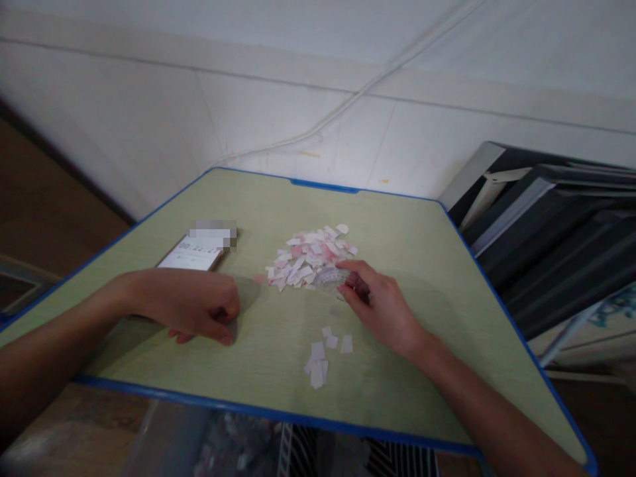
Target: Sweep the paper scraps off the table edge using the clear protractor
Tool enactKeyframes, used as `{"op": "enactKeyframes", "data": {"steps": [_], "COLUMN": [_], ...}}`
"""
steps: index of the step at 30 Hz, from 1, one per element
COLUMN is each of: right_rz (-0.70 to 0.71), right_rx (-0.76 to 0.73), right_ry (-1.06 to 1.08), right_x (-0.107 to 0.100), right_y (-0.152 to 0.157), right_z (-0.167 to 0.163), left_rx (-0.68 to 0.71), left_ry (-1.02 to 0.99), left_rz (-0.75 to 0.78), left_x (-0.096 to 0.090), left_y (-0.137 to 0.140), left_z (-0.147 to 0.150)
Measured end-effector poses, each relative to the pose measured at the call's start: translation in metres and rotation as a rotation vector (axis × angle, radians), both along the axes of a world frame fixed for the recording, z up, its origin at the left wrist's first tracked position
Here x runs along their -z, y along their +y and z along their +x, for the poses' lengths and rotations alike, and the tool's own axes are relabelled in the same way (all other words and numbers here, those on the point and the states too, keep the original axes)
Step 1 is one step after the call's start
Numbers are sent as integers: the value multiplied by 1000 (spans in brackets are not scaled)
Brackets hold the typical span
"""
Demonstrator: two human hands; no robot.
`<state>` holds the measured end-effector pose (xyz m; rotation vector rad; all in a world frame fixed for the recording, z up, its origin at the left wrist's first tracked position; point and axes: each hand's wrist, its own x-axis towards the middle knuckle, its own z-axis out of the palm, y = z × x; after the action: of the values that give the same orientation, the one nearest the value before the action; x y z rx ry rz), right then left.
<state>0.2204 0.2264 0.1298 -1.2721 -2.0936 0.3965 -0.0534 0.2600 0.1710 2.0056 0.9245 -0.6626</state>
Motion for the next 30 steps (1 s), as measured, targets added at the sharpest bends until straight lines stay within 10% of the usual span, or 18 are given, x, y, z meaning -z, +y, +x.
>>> {"op": "enactKeyframes", "data": {"steps": [30], "right_rz": [-269], "right_rx": [-452], "right_ry": [-104], "right_x": [-18], "right_y": [-13], "right_z": [16], "left_rx": [4], "left_ry": [12], "left_rz": [10], "left_x": [-2], "left_y": [0], "left_z": [1]}}
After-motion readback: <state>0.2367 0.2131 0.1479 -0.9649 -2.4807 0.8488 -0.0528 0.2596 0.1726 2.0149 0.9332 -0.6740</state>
